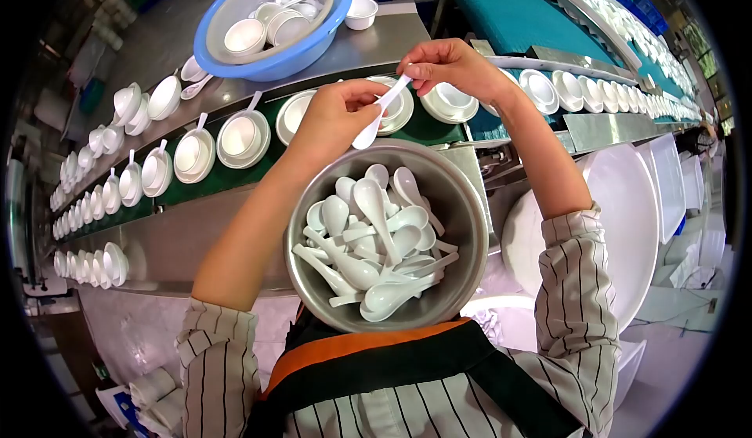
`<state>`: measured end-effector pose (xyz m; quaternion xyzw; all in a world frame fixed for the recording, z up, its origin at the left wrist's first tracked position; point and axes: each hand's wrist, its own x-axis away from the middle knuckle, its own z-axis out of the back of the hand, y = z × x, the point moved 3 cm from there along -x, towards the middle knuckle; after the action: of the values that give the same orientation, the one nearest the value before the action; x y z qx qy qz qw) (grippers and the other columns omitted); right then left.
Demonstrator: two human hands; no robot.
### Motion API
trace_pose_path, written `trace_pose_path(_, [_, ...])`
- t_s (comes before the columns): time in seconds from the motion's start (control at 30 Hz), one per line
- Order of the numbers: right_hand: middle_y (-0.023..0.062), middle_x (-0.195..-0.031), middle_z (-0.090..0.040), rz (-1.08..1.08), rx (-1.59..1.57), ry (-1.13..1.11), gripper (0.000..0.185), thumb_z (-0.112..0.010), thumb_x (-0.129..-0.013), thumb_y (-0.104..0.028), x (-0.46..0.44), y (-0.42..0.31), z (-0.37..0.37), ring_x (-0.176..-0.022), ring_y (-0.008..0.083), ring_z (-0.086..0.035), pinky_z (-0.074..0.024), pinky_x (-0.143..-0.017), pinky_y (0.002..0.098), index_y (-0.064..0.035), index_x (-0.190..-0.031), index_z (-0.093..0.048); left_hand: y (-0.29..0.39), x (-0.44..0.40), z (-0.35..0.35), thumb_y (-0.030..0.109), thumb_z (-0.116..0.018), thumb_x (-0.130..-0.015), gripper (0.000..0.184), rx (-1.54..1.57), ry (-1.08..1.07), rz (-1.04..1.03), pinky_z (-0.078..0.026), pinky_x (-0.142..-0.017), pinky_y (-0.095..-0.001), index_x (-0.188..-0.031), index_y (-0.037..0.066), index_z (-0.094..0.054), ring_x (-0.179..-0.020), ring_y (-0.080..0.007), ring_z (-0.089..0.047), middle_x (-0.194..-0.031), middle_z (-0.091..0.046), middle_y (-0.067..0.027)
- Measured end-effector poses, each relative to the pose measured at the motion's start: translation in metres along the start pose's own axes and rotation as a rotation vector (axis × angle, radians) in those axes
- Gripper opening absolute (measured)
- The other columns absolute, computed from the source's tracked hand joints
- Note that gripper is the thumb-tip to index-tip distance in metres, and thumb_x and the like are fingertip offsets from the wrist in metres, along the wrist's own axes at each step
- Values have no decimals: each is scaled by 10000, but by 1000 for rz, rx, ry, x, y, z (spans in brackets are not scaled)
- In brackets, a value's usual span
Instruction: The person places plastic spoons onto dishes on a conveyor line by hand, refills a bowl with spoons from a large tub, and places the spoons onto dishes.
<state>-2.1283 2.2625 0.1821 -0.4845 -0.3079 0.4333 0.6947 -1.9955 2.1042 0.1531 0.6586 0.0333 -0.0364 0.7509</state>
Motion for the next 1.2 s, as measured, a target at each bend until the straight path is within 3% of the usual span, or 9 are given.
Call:
trace_pose_path(0.17, [9,-794,-634,133,125,378,118,-606,-881,-104,8,12,54,-726,73,-591,-507,-706,215,-4,-929,-645,12,22,2,35,-632,-789,366,-383,361,-275,-452,-826,-284,-1153,52,-595,-944,-177,-587,-1081,-627,-101])
trace_pose_path(0.3, [33,-741,-636,73,453,481,87,-598,-858,-48,7,35,86,-690,76,-581,-483,-659,223,11,-911,-632,23,62,-11,20,-630,-729,331,-743,-261,-316,-422,-887,-362,-1058,55,-604,-1015,-273,-546,-1064,-604,-106])
trace_pose_path(0.47, [92,-801,-664,31,487,284,178,-650,-808,-88,-11,91,71,-714,146,-616,-488,-698,270,-2,-965,-644,-2,77,-34,83,-682,-700,318,-1097,-405,-498,-409,-866,-378,-1005,40,-602,-951,-282,-530,-978,-559,-104])
trace_pose_path(0.53, [177,-923,-658,75,815,253,364,-702,-784,-231,-5,83,58,-799,256,-640,-494,-749,337,-2,-1056,-626,2,77,-30,115,-700,-684,335,-1095,-428,-492,-416,-826,-379,-997,50,-599,-903,-276,-526,-917,-539,-96])
trace_pose_path(0.63, [121,-981,-654,149,799,425,388,-674,-828,-251,7,48,37,-900,195,-631,-485,-813,315,-44,-1146,-594,19,76,-14,167,-732,-655,341,-1027,-426,-446,-443,-731,-370,-953,74,-593,-851,-275,-533,-855,-528,-94])
trace_pose_path(0.77, [94,-1054,-641,8,51,-50,428,-560,-911,-321,33,-21,-26,-992,155,-587,-450,-883,290,26,-1163,-562,29,62,4,168,-747,-654,364,-839,-165,-316,-455,-695,-373,-956,50,-581,-806,-297,-570,-852,-575,-109])
trace_pose_path(0.97, [29,-864,-659,-50,249,135,139,-623,-851,-67,52,-47,-52,-733,90,-595,-508,-670,241,-11,-971,-664,18,49,-5,241,-774,-659,446,-604,105,-243,-458,-662,-403,-980,20,-557,-765,-325,-586,-869,-599,-136])
trace_pose_path(1.07, [74,-773,-644,254,804,465,111,-615,-796,-37,45,-35,-15,-672,184,-616,-503,-593,294,-18,-898,-655,11,57,-5,189,-783,-648,473,-520,80,12,-454,-699,-353,-1042,37,-571,-770,-279,-562,-954,-579,-104])
trace_pose_path(1.2, [42,-734,-609,589,1342,594,154,-638,-704,-49,24,4,21,-717,210,-602,-495,-582,312,-65,-857,-640,2,87,-29,152,-750,-663,366,-889,-321,-188,-444,-770,-380,-969,36,-586,-924,-270,-541,-936,-579,-105])
